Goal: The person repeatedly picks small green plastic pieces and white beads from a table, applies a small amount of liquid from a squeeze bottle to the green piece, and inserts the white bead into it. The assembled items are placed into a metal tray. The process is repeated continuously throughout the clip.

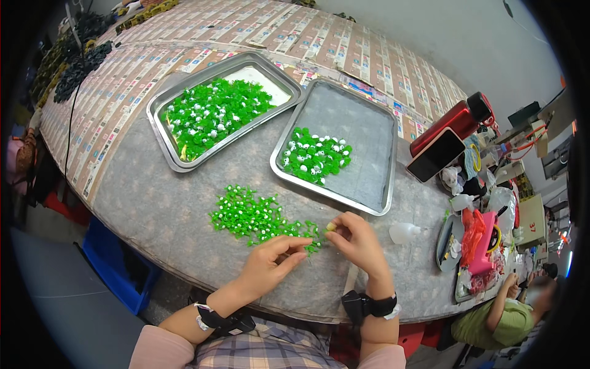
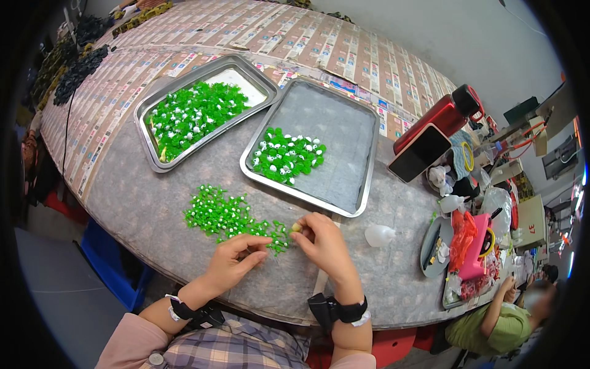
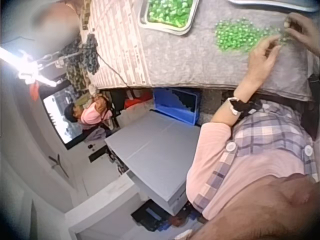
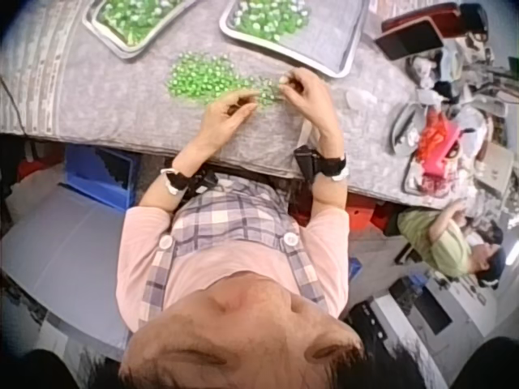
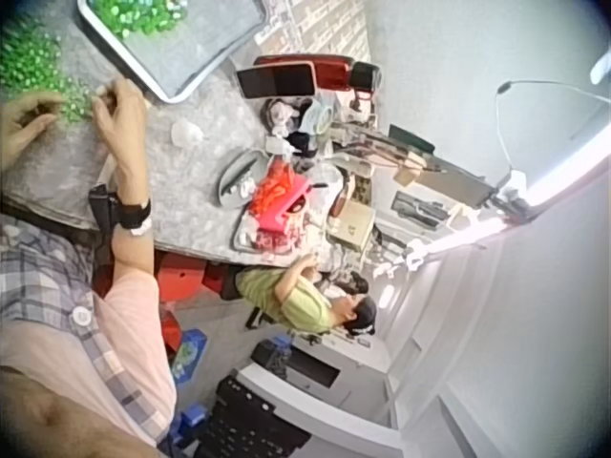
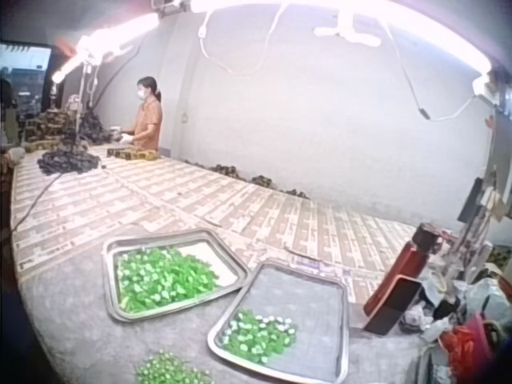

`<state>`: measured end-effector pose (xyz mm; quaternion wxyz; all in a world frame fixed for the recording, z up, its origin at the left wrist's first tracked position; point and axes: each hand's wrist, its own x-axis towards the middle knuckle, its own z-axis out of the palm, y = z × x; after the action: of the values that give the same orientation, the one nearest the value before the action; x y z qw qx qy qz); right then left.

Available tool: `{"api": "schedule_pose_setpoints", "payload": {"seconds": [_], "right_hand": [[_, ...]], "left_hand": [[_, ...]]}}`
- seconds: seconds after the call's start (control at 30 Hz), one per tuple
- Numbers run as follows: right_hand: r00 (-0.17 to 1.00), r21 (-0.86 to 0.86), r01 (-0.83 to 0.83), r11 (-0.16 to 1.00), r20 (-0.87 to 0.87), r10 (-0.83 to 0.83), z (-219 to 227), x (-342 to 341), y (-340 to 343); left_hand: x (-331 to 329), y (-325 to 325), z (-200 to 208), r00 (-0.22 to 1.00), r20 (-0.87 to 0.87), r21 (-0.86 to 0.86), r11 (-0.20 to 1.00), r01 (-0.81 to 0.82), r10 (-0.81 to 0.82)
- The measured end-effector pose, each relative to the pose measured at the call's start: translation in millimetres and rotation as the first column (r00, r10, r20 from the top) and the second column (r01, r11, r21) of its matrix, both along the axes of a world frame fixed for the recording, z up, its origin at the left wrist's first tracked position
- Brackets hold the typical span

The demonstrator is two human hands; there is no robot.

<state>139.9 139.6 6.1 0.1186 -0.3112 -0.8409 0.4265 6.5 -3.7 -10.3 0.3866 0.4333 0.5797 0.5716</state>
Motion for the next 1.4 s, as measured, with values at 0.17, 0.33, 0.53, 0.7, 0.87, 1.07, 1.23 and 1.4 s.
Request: {"api": "schedule_pose_setpoints", "payload": {"seconds": [0.17,0.33,0.53,0.7,0.87,1.07,1.23,1.4], "right_hand": [[0.968,-0.566,-0.195,0.801,-0.240,0.066,16.1,4.4,-20.1],[0.971,-0.729,-0.156,0.667,-0.238,-0.033,7.8,0.9,-35.8],[0.643,-0.126,0.565,0.816,-0.553,-0.530,33.3,47.0,-27.8],[0.482,0.094,0.837,0.539,-0.593,-0.645,30.1,95.1,2.3],[0.768,0.207,0.638,0.742,-0.103,-0.632,-31.4,119.7,29.4],[0.608,-0.256,0.590,0.766,-0.482,-0.630,19.1,69.2,5.2],[0.553,-0.195,0.547,0.814,-0.646,-0.526,49.4,38.7,-22.0],[0.458,-0.147,0.621,0.770,-0.730,-0.508,51.6,3.7,-42.6]], "left_hand": [[-1.1,-1.1,3.8,0.976,-0.219,0.208,0.976,0.061,-0.014],[-5.2,-4.5,-1.1,0.975,-0.222,0.261,0.964,0.059,0.001],[-5.2,-4.7,-9.6,0.952,0.305,0.089,0.994,-0.057,0.027],[-5.3,-2.5,-6.4,0.849,0.529,-0.029,1.000,0.006,0.010],[-2.5,-1.3,-7.1,0.775,0.632,-0.018,0.999,0.037,-0.017],[-10.9,-0.9,-8.5,0.617,0.785,-0.115,0.992,0.058,0.056],[-14.5,-1.3,-17.8,0.534,0.846,-0.035,0.997,0.067,-0.007],[-16.8,-1.0,-15.8,0.475,0.880,-0.025,0.998,0.066,-0.009]]}}
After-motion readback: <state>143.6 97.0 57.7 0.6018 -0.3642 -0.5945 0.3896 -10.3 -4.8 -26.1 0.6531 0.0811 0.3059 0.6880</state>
